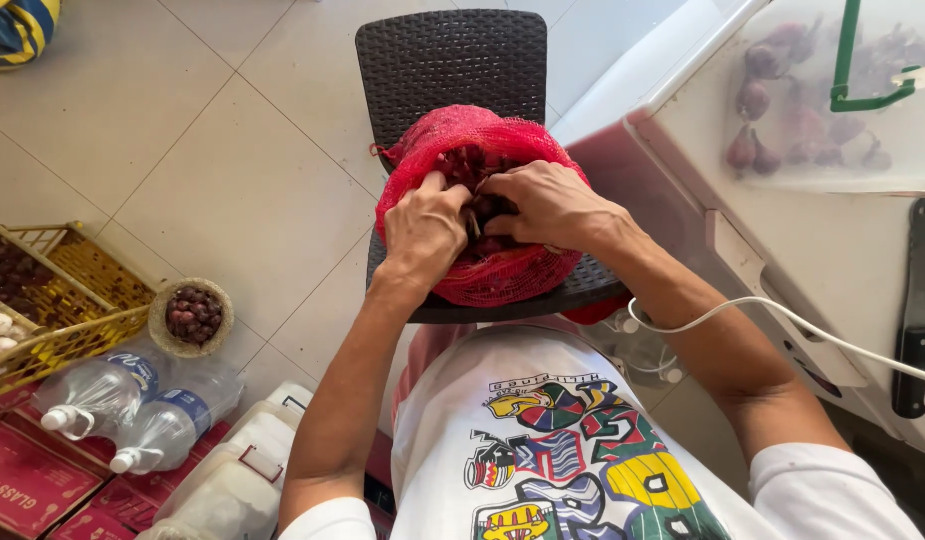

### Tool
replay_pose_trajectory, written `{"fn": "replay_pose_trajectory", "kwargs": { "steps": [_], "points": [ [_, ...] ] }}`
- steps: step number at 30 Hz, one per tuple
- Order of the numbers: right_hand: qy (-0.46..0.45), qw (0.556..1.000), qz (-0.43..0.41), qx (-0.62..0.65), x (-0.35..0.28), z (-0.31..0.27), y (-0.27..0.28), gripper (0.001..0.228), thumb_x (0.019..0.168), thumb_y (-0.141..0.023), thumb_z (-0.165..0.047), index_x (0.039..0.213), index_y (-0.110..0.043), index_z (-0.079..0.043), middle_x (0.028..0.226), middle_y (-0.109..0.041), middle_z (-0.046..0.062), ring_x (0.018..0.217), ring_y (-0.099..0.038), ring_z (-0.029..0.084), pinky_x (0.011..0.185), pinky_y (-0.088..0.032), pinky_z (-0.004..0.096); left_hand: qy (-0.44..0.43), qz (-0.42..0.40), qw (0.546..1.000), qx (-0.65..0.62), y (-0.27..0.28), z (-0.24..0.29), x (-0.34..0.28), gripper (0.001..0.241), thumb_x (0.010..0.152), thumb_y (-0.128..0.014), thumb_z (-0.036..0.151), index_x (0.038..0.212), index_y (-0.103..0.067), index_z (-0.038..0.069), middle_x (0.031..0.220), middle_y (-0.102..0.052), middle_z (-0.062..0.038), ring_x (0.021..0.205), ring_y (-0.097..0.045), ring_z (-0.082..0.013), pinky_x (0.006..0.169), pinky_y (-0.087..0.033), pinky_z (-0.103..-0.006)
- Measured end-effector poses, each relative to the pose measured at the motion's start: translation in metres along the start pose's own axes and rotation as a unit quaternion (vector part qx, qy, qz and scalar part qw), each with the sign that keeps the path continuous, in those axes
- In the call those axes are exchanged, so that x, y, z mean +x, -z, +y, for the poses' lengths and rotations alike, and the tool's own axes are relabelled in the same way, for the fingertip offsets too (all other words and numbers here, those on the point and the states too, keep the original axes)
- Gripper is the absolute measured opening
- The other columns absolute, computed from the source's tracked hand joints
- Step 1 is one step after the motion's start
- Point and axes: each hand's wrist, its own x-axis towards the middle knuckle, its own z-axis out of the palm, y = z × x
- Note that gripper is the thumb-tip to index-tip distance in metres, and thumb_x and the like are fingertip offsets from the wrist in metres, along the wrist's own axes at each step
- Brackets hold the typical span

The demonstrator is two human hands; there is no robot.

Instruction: Sorting and inspecting small red onions from a mesh bag into a container.

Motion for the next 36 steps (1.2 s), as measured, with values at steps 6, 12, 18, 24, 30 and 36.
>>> {"fn": "replay_pose_trajectory", "kwargs": {
  "steps": [6,12,18,24,30,36],
  "points": [
    [0.053,0.98,0.068,0.182,-0.018,-0.003,0.02,0.032,0.087,-0.079,-0.033,0.113,-0.072,-0.016,0.09,-0.073,0.015,0.09,-0.074,0.037,0.073,-0.057,0.053,0.019,0.007,0.965,-0.261,0.031,0.002,-0.014,0.01,0.093,-0.07,0.023,0.098,-0.077,0.028,0.092,-0.06,-0.001,0.092,-0.071,-0.0319,0.087,-0.057,-0.0543],
    [-0.007,0.953,0.103,0.285,-0.032,0.015,0.02,0.03,0.084,-0.084,-0.033,0.109,-0.077,-0.017,0.083,-0.072,0.009,0.082,-0.067,0.016,0.071,-0.058,0.04,0.002,0.05,0.93,-0.365,0.052,0.001,-0.021,0.011,0.095,-0.072,0.02,0.089,-0.078,0.027,0.085,-0.061,-0.002,0.089,-0.07,-0.0232,0.086,-0.056,-0.0425],
    [-0.072,0.694,0.012,0.717,-0.031,0.009,0.019,0.024,0.099,-0.058,-0.021,0.095,-0.064,0.002,0.061,-0.054,0.028,0.043,-0.053,0.026,0.025,-0.038,0.031,0.04,-0.036,0.942,-0.33,0.062,0.014,-0.023,0.052,0.092,-0.078,0.031,0.137,-0.058,0.017,0.089,-0.071,-0.011,0.097,-0.074,-0.032,0.092,-0.056,-0.05],
    [-0.057,0.621,-0.044,0.78,-0.028,0.019,0.002,0.02,0.104,-0.047,-0.026,0.114,-0.054,-0.01,0.068,-0.053,0.029,0.051,-0.054,0.028,0.029,-0.042,0.03,0.067,-0.063,0.902,-0.422,0.049,0.014,-0.025,0.045,0.099,-0.071,0.031,0.137,-0.054,0.015,0.083,-0.068,-0.005,0.09,-0.068,-0.022,0.089,-0.055,-0.0405],
    [-0.065,0.62,-0.014,0.782,-0.025,0.014,-0.003,0.02,0.105,-0.049,-0.022,0.116,-0.053,-0.006,0.067,-0.053,0.031,0.051,-0.055,0.032,0.026,-0.039,0.031,0.12,-0.115,0.592,-0.789,0.026,0.003,-0.019,0.057,0.101,-0.055,0.052,0.118,-0.065,-0.002,0.084,-0.07,-0.019,0.054,-0.066,-0.0236,0.03,-0.043,-0.026],
    [-0.102,0.586,-0.004,0.804,-0.026,0.0,0.008,0.051,0.1,-0.043,-0.06,0.111,-0.057,-0.013,0.092,-0.066,0.036,0.071,-0.071,0.042,0.03,-0.049,0.036,0.144,-0.15,0.541,-0.815,0.033,-0.004,-0.021,0.06,0.096,-0.057,0.059,0.126,-0.057,0.007,0.103,-0.075,-0.019,0.075,-0.076,-0.032,0.043,-0.058,-0.0363]
  ]
}}
